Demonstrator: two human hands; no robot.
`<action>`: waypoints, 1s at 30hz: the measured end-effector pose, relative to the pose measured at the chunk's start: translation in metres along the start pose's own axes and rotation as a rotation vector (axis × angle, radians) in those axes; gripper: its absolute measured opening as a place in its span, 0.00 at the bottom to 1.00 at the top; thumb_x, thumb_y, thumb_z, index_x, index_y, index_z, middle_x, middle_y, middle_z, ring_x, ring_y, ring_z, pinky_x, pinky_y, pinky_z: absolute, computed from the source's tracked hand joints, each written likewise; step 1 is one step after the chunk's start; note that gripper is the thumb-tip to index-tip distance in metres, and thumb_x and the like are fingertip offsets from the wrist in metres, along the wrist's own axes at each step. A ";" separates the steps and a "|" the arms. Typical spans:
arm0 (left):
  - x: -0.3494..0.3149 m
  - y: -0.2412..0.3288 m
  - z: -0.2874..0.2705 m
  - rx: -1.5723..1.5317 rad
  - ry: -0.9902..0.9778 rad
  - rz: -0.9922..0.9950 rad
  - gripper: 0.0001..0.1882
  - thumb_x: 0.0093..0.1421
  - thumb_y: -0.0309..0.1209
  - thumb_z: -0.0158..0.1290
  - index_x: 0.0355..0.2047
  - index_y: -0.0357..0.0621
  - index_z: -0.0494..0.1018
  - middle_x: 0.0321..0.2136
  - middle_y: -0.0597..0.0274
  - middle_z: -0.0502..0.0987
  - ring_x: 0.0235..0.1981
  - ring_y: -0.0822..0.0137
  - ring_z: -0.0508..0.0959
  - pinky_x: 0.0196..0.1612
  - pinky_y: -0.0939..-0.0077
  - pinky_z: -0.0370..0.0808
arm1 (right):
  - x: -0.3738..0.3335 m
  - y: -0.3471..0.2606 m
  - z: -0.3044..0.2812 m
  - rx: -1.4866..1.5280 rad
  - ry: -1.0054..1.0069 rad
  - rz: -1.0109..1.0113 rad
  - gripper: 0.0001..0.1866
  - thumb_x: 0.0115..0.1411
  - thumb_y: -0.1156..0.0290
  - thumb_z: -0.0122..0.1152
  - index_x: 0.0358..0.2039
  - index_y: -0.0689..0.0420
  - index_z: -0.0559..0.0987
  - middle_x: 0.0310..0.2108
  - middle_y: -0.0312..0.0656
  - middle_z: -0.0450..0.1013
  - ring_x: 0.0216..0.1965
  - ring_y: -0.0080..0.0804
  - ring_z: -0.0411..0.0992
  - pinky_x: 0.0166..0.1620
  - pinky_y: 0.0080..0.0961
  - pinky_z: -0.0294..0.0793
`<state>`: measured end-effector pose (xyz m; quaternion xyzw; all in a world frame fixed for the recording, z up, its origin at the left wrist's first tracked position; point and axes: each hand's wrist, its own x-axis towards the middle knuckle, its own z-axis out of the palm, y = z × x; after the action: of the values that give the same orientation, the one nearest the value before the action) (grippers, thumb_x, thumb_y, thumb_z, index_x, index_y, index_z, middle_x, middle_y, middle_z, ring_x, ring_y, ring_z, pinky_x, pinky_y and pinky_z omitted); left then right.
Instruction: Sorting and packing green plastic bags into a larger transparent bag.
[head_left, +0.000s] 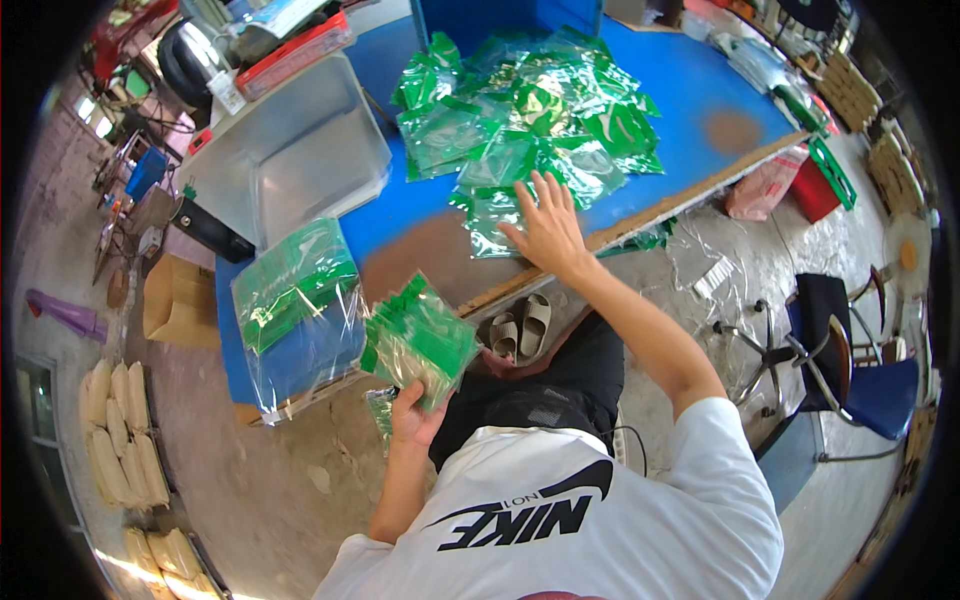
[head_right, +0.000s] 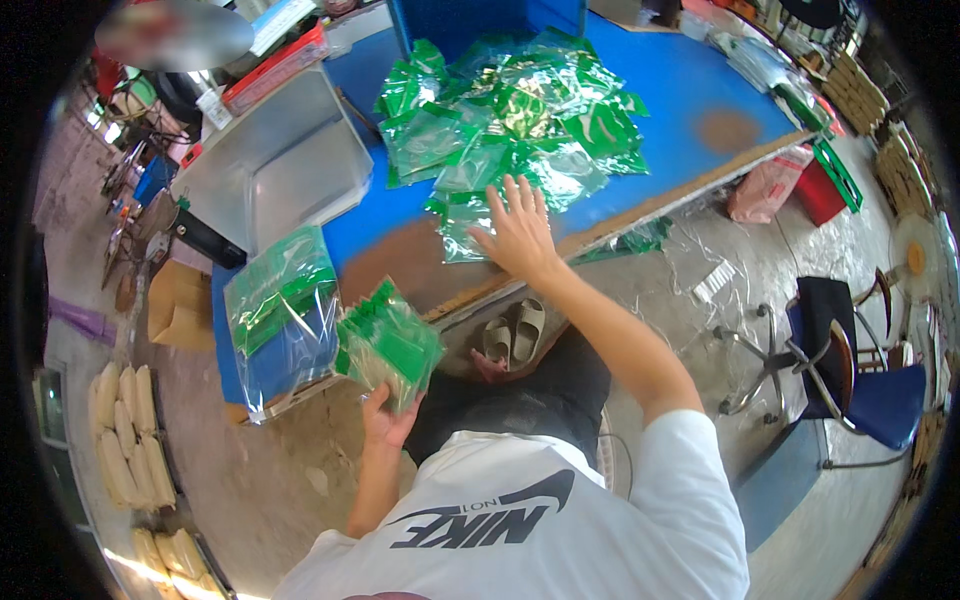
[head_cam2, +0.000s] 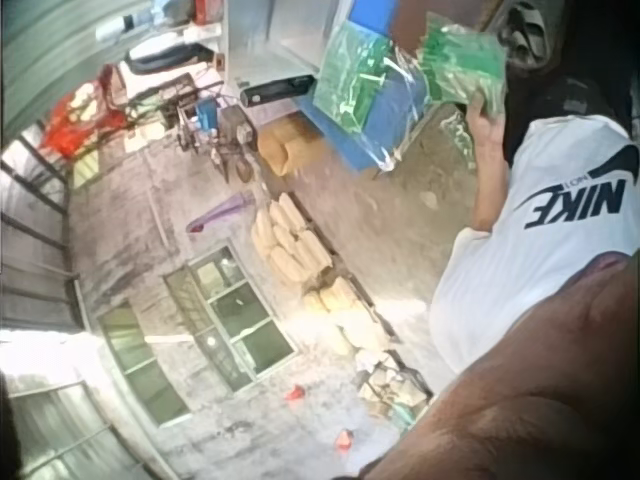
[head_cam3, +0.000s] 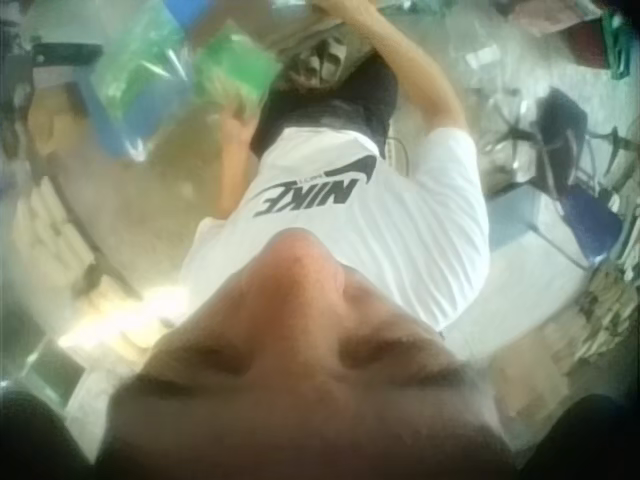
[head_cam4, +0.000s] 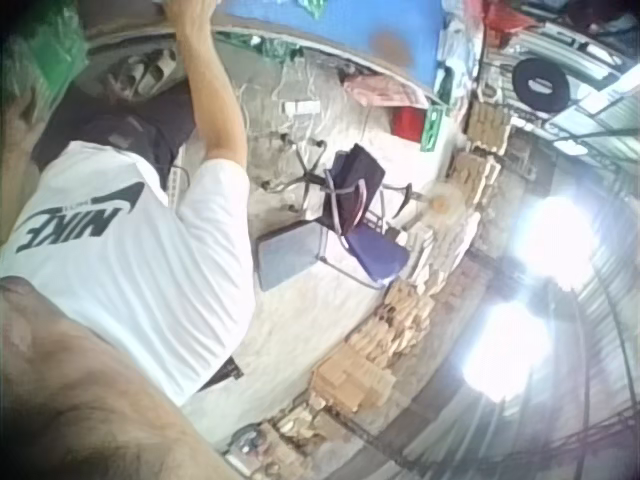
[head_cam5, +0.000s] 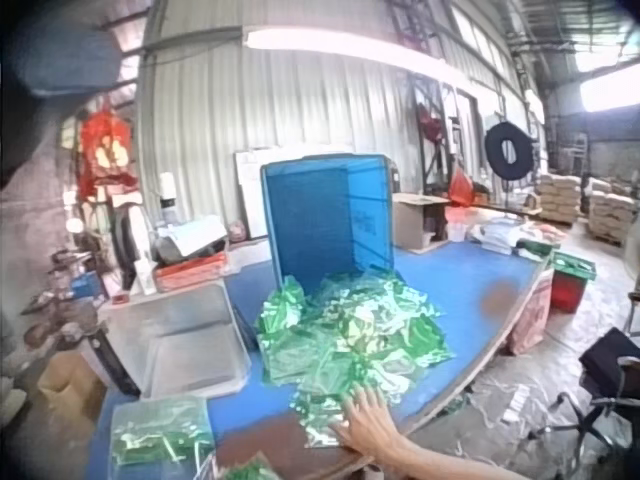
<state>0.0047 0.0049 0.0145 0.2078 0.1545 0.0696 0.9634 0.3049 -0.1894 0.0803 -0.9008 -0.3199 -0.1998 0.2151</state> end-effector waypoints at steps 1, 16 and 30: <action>0.001 0.003 -0.002 -0.009 0.006 0.020 0.38 0.51 0.30 0.68 0.62 0.44 0.65 0.58 0.54 0.73 0.60 0.51 0.72 0.66 0.47 0.66 | -0.008 -0.013 -0.003 0.008 -0.004 -0.021 0.36 0.66 0.46 0.54 0.64 0.61 0.67 0.66 0.65 0.57 0.69 0.65 0.52 0.69 0.62 0.47; -0.005 0.000 0.001 0.016 -0.059 0.051 0.40 0.51 0.30 0.67 0.64 0.42 0.63 0.60 0.54 0.72 0.63 0.52 0.70 0.69 0.47 0.64 | -0.039 -0.058 -0.002 0.031 -0.106 -0.161 0.30 0.66 0.51 0.56 0.55 0.65 0.72 0.60 0.63 0.65 0.63 0.60 0.62 0.66 0.54 0.58; -0.009 -0.006 -0.020 0.028 0.000 0.045 0.39 0.49 0.31 0.68 0.61 0.41 0.66 0.57 0.55 0.75 0.59 0.52 0.74 0.63 0.52 0.70 | -0.033 -0.054 0.003 0.069 -0.194 -0.169 0.34 0.62 0.47 0.61 0.53 0.68 0.70 0.61 0.67 0.61 0.66 0.64 0.57 0.67 0.49 0.57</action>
<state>-0.0102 0.0052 -0.0029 0.2248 0.1505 0.0890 0.9586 0.2463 -0.1664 0.0755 -0.8778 -0.4207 -0.1180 0.1966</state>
